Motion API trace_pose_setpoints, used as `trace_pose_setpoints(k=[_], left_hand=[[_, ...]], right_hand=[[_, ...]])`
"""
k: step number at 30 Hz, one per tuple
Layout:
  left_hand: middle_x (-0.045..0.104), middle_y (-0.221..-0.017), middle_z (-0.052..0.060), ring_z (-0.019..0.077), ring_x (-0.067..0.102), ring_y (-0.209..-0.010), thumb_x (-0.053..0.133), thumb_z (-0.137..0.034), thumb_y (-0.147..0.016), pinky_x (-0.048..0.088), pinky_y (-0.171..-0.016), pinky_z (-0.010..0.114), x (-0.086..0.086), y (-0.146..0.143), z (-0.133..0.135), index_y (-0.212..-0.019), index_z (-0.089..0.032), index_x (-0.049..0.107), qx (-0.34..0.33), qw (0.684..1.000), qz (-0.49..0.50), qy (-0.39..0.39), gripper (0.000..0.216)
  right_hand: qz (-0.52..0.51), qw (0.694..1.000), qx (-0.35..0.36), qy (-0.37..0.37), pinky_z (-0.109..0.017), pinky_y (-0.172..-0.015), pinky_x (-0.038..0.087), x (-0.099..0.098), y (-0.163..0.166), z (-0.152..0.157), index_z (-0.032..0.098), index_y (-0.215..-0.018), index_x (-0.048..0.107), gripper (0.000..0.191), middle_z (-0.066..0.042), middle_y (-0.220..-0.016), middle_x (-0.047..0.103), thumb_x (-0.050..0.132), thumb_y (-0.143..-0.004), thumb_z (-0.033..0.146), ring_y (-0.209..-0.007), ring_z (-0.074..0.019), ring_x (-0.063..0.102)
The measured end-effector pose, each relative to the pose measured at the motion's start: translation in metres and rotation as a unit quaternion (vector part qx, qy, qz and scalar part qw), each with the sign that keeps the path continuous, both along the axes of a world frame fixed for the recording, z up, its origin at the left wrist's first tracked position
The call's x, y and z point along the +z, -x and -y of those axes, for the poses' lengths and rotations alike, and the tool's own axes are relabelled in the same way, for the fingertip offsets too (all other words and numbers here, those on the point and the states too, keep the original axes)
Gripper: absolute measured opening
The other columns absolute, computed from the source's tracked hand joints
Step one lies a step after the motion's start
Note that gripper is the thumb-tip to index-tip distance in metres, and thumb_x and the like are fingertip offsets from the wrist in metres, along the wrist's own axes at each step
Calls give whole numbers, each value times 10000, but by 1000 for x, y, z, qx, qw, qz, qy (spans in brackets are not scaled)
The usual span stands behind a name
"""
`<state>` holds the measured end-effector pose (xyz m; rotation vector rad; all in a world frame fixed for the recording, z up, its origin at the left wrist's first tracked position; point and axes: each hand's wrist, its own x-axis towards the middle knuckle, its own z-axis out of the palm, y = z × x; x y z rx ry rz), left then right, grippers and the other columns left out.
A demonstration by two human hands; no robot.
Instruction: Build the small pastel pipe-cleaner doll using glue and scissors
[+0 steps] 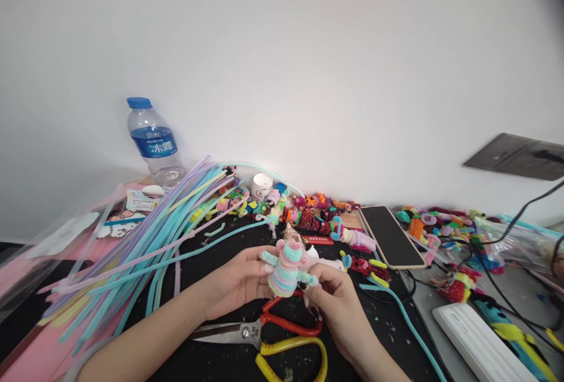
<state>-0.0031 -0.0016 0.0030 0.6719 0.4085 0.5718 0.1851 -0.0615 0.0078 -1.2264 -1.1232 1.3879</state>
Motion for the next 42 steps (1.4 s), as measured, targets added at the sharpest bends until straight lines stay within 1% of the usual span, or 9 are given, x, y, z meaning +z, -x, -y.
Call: trace_pose_setpoints(k=[9, 13, 17, 21, 23, 26, 28, 34, 42], left_hand=[[654, -1039, 114, 210, 624, -893, 628, -95, -723, 475, -806, 357, -4, 1, -1, -1042, -140, 629, 0, 1000, -2, 18, 322], [665, -980, 98, 195, 630, -858, 620, -83, -731, 477, -803, 348, -5, 2, 0, -1024, -141, 633, 1, 1000, 0, 22, 299], [657, -1036, 105, 205, 629, -897, 621, -101, -744, 479, -801, 332, -5, 1, -1, -1039, -148, 634, -5, 1000, 5, 22, 299], [664, -1050, 102, 197, 633, -915, 599, -133, -780, 461, -841, 325, -8, 1, -2, -1066, -163, 634, 4, 1000, 9, 28, 290], [680, -1010, 95, 182, 641, -884, 602, -147, -783, 467, -822, 302, -9, 0, -2, -1048, -163, 646, 12, 999, 8, 30, 269], [702, -929, 77, 162, 654, -826, 625, -161, -771, 482, -777, 270, -9, 0, -3, -1010, -161, 665, 28, 999, 3, 32, 242], [707, -921, 72, 159, 658, -821, 638, -162, -761, 487, -771, 267, -9, 0, -3, -1001, -164, 668, 35, 999, -1, 33, 242], [699, -974, 89, 184, 659, -857, 635, -165, -767, 483, -794, 300, -10, -1, -3, -1023, -165, 654, 43, 999, -23, 17, 258], [690, -1000, 103, 200, 651, -880, 619, -152, -776, 471, -825, 329, -5, -3, -1, -1041, -156, 641, 52, 998, -34, 4, 266]], right_hand=[[0, 1000, -5, 2, -200, -423, 232, 0, -1, -1, 166, -570, 510, 269, 46, -491, 490, 674, -723, 315, -437, -68, 340], [-9, 1000, -17, 10, -200, -426, 236, 2, 0, 0, 170, -553, 497, 270, 50, -479, 477, 688, -698, 294, -441, -71, 347], [-4, 1000, -27, 8, -197, -422, 245, 2, 0, 0, 164, -549, 525, 271, 43, -491, 490, 701, -693, 312, -446, -71, 343], [16, 998, -63, -19, -197, -459, 330, 1, 0, -1, 167, -675, 647, 176, 12, -598, 562, 727, -678, 324, -534, -105, 442], [36, 997, -69, -28, -202, -464, 362, 3, 1, -3, 168, -741, 684, 190, -12, -669, 600, 734, -670, 336, -565, -119, 473], [60, 996, -60, -26, -199, -392, 337, 6, 1, -4, 161, -762, 696, 246, -31, -709, 619, 725, -668, 386, -494, -99, 432], [66, 996, -58, -31, -198, -391, 340, 7, 1, -4, 157, -748, 694, 253, -34, -717, 619, 720, -672, 397, -491, -96, 430], [47, 997, -59, 2, -192, -382, 304, 1, 2, -3, 148, -667, 657, 256, 21, -542, 532, 707, -690, 397, -414, -71, 385], [16, 997, -67, 22, -179, -387, 216, -2, 2, -3, 138, -528, 561, 295, 48, -442, 481, 685, -704, 340, -381, -46, 339]])
